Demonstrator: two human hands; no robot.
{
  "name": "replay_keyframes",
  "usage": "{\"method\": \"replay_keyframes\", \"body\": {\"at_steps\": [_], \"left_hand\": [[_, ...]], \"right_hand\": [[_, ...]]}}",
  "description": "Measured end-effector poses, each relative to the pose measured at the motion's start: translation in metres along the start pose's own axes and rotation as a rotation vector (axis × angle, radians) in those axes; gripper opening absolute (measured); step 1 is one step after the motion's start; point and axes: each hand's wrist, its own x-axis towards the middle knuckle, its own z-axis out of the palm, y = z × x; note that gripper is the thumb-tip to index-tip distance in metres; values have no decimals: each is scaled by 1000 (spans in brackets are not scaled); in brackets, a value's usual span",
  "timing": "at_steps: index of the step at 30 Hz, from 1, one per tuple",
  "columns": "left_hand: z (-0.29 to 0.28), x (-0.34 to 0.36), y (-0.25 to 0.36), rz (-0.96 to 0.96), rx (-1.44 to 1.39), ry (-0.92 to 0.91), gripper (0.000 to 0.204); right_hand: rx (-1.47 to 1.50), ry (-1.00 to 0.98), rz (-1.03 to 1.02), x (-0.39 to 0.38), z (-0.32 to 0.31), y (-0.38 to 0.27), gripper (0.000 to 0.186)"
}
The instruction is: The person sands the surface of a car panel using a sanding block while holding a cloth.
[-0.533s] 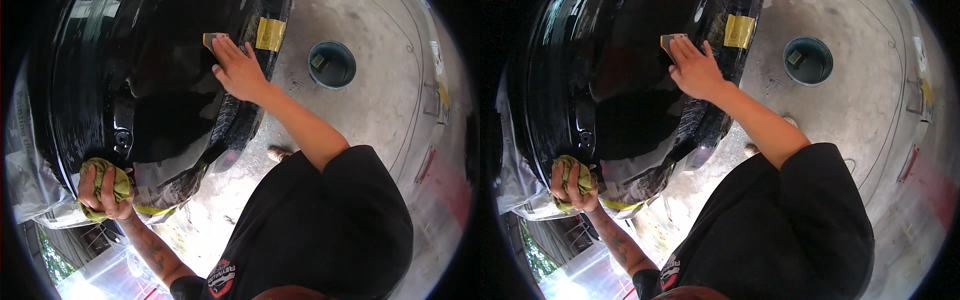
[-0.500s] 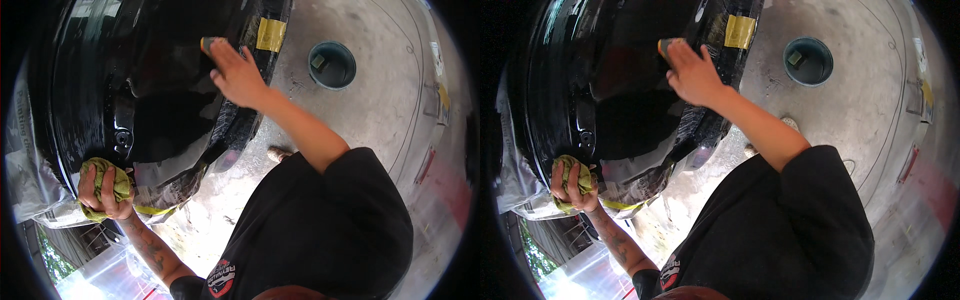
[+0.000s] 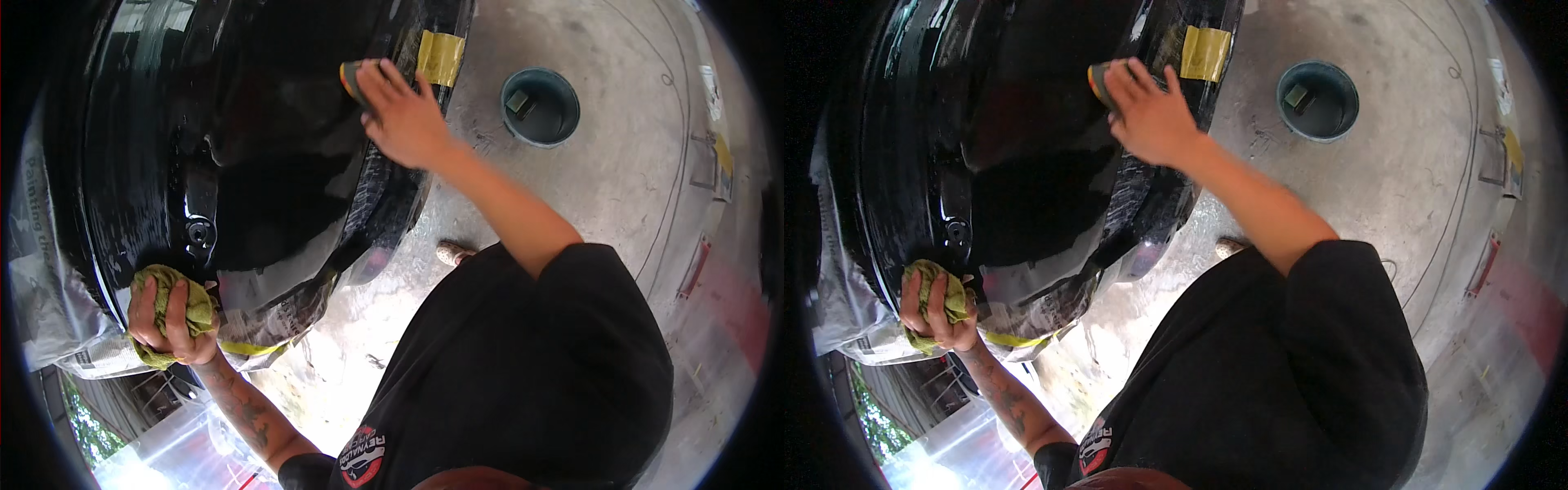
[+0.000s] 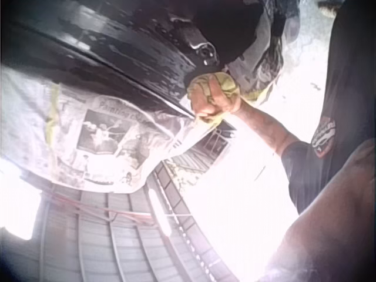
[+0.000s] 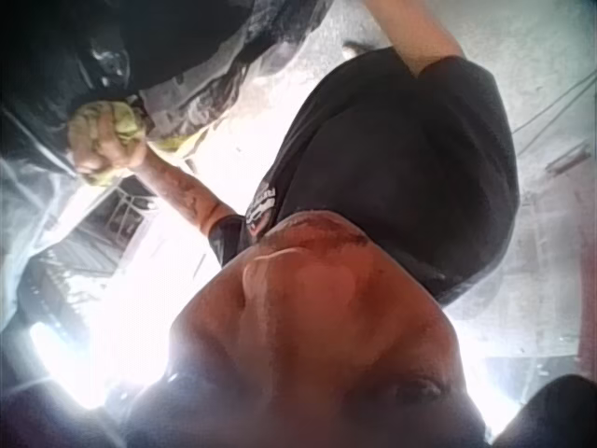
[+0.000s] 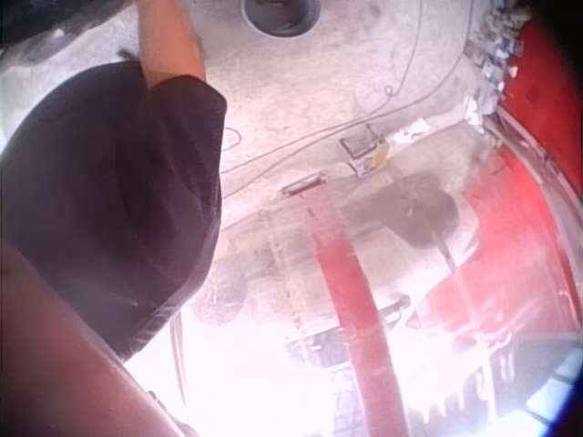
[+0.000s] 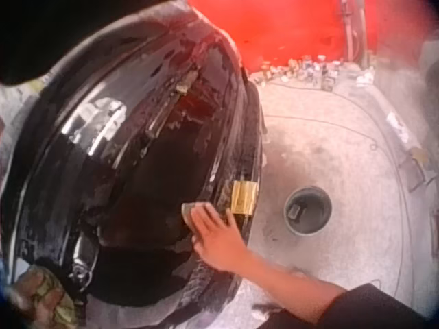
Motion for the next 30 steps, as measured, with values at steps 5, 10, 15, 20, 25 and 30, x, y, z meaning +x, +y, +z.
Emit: {"method": "replay_keyframes", "body": {"at_steps": [5, 10, 15, 20, 25, 30], "left_hand": [[1, 5, 0, 11, -4, 8, 47], [0, 6, 0, 18, 6, 9, 47], [-3, 4, 1, 7, 5, 4, 44], [2, 5, 0, 6, -18, 19, 41], [2, 2, -1, 1, 46, -7, 61], [3, -1, -2, 3, 37, -8, 60]], "right_hand": [[-210, 89, -36, 42, 4, 61, 67], [97, -16, 57, 4, 0, 11, 69], [596, -55, -38, -28, -31, -78, 74], [315, -120, -186, -32, -24, -29, 77], [247, -100, -154, -31, -23, -33, 79], [11, -181, -193, -26, -17, 7, 80]]}}
